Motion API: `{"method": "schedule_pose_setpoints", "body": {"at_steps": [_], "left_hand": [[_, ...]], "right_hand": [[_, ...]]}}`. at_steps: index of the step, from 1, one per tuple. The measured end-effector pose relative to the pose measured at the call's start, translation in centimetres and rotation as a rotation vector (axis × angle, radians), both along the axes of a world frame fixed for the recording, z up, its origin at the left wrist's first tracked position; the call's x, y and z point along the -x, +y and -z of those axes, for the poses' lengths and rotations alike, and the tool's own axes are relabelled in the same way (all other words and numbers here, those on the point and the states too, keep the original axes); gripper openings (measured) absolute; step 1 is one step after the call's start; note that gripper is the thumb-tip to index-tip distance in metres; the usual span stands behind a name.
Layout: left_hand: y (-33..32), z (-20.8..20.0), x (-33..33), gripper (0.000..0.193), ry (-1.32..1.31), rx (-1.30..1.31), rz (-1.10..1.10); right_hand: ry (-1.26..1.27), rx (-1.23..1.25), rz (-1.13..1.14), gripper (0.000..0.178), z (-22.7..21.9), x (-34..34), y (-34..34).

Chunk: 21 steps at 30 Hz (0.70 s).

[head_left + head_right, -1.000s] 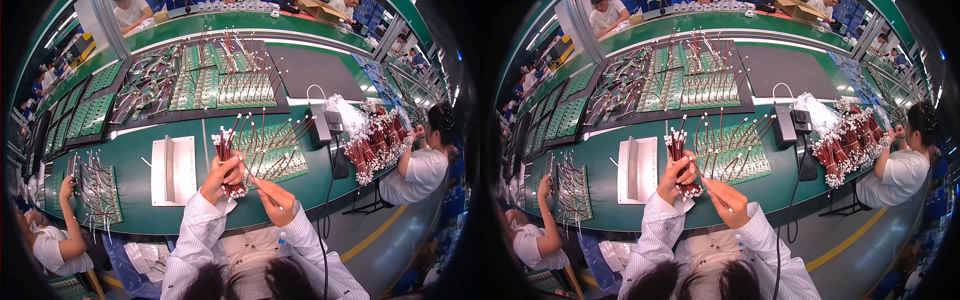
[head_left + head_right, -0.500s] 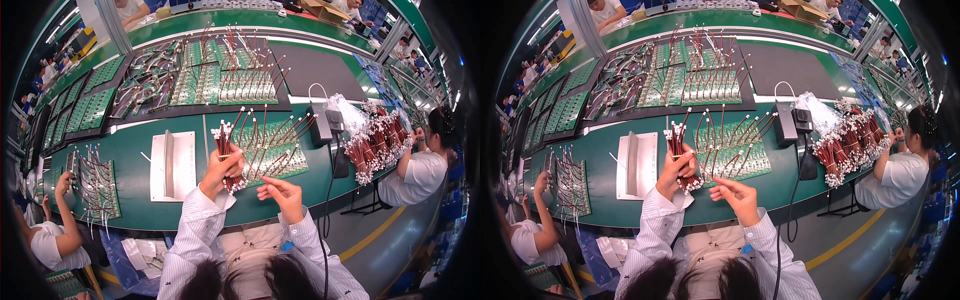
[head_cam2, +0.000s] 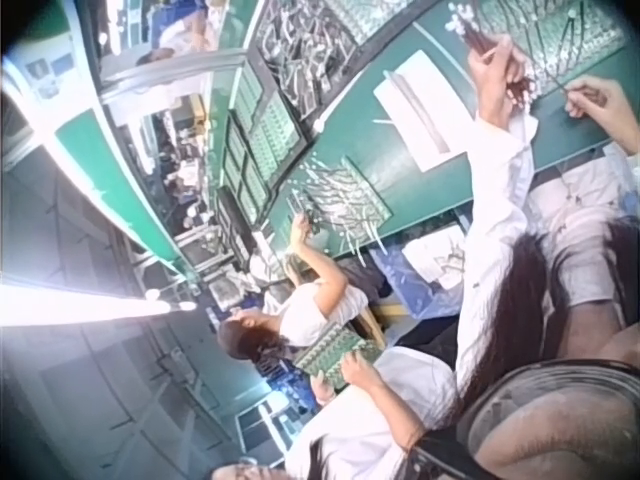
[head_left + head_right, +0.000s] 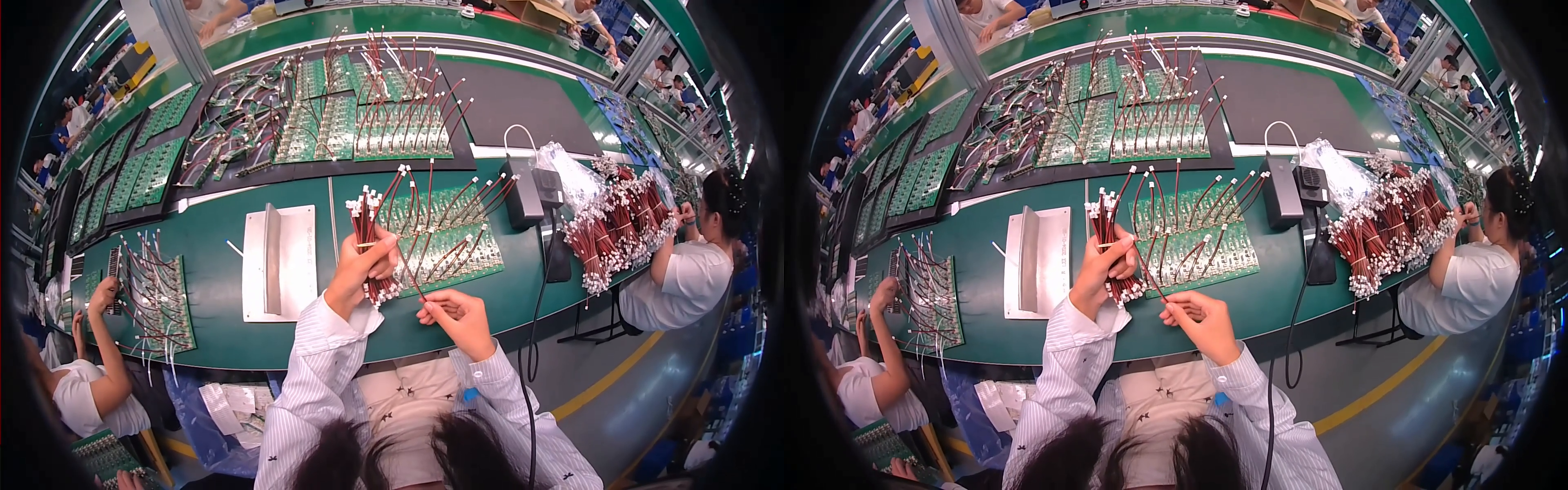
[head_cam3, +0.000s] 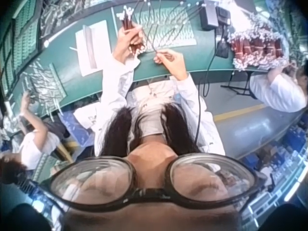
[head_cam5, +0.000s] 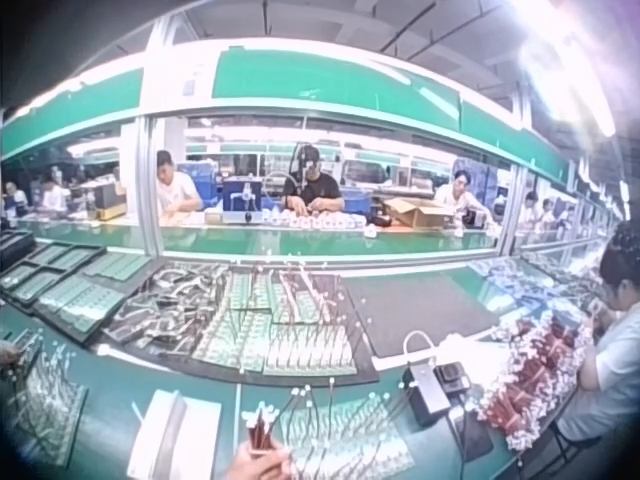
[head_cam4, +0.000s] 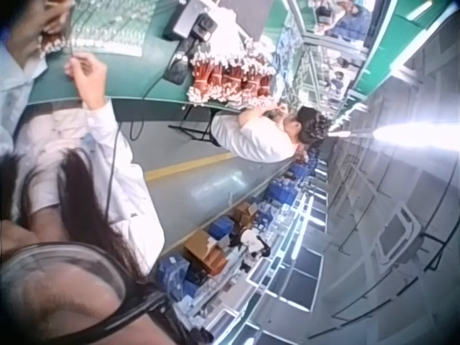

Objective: The person inserts wire connectors into a circuit board by hand, moves the assembled board aside, and places a new circuit board in front of them to insert more wire connectors.

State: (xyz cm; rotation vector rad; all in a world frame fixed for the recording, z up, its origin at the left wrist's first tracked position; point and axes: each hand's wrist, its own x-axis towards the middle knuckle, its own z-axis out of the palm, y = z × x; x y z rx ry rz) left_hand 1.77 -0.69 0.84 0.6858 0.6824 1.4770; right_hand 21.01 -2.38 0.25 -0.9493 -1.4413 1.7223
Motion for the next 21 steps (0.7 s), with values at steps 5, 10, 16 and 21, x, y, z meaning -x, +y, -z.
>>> {"method": "schedule_pose_setpoints", "body": {"at_steps": [5,10,16,21], "left_hand": [[-0.1,0.0,-0.3,0.008,0.028,0.04,-0.061],[-0.1,0.1,-0.1,0.009,0.006,0.092,-0.148],[0.3,0.3,0.5,0.009,-0.022,0.132,-0.129],[0.7,0.7,0.9,0.009,-0.011,0.113,-0.089]], "right_hand": [[-0.319,-0.469,0.164,0.009,0.3,0.6,-0.6],[-0.223,-0.363,0.128,0.01,0.6,1.0,-0.9],[0.039,0.093,-0.133,0.011,0.1,0.7,0.4],[-0.011,0.109,-0.227,0.014,-0.4,0.8,1.0]]}}
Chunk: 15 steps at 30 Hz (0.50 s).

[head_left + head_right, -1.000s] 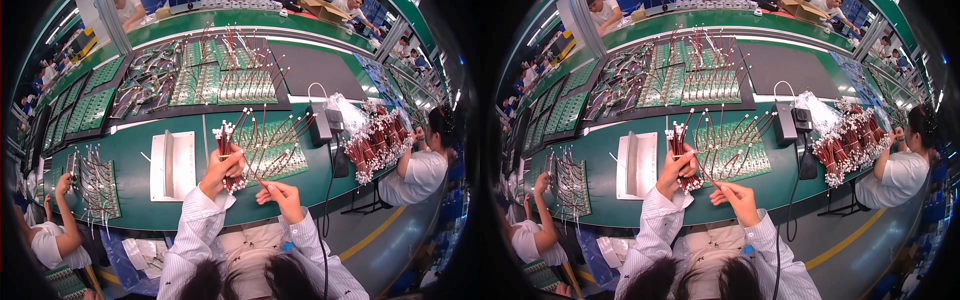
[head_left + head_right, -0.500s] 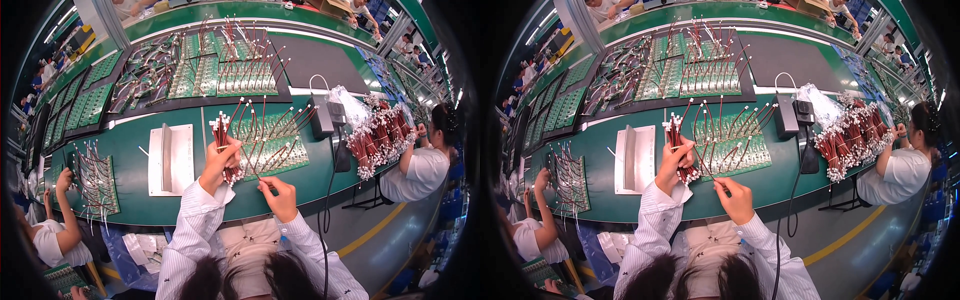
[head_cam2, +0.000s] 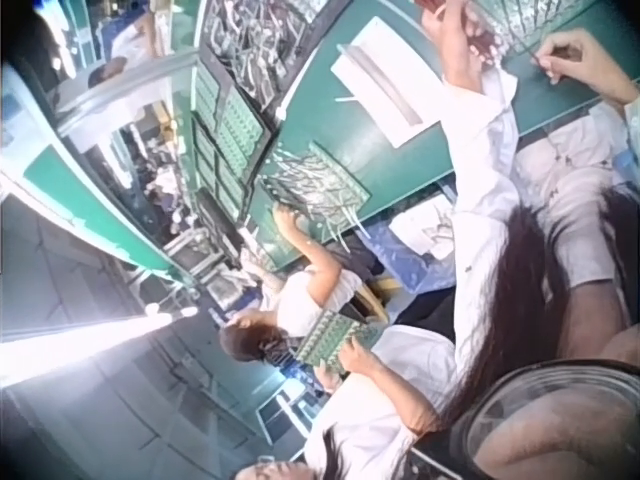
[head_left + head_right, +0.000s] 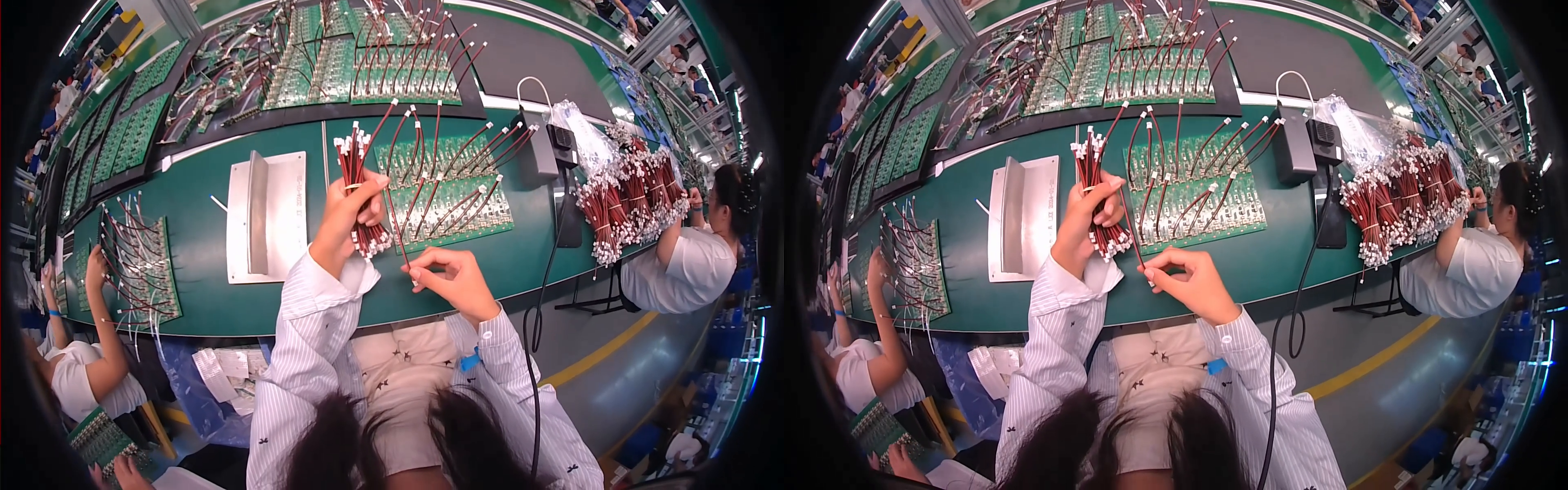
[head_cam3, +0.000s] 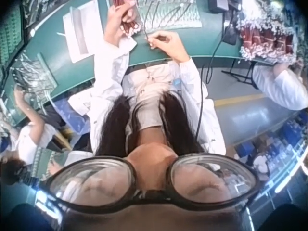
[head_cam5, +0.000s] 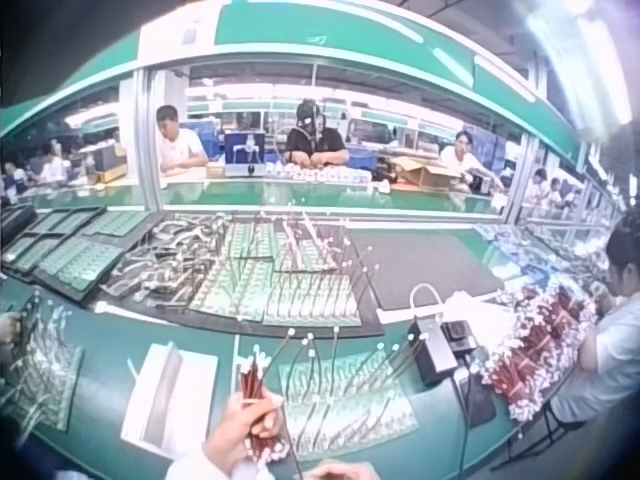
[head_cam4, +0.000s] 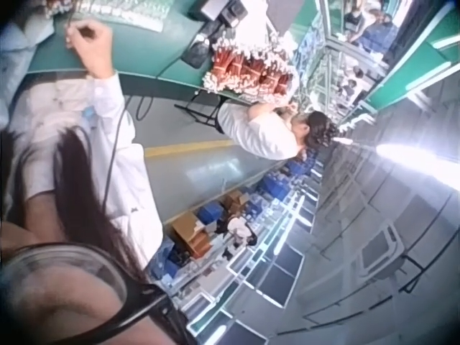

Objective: The person inserts wire connectors into a circuit board by hand, moves the assembled board aside, and places a new circuit board in front of them to insert more wire connectors.

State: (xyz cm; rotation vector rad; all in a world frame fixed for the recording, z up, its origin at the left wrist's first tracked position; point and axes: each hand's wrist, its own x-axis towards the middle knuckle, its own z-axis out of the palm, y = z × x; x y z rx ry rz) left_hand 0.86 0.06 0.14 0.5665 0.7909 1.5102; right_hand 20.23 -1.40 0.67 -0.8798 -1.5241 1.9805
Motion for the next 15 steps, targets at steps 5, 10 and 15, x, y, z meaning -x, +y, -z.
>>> {"method": "schedule_pose_setpoints", "body": {"at_steps": [5,10,15], "left_hand": [[-0.2,-0.2,-0.2,0.01,-0.009,0.013,0.013],[-0.5,-0.6,-0.4,0.012,0.056,0.016,0.048],[-0.4,-0.5,0.1,0.025,0.073,-0.002,0.047]], "right_hand": [[-0.009,0.027,-0.02,0.014,0.4,0.0,-0.1],[-0.029,-0.057,-0.022,0.011,-0.1,-0.5,-0.8],[0.023,-0.456,0.115,0.005,-1.3,-2.8,-0.9]]}}
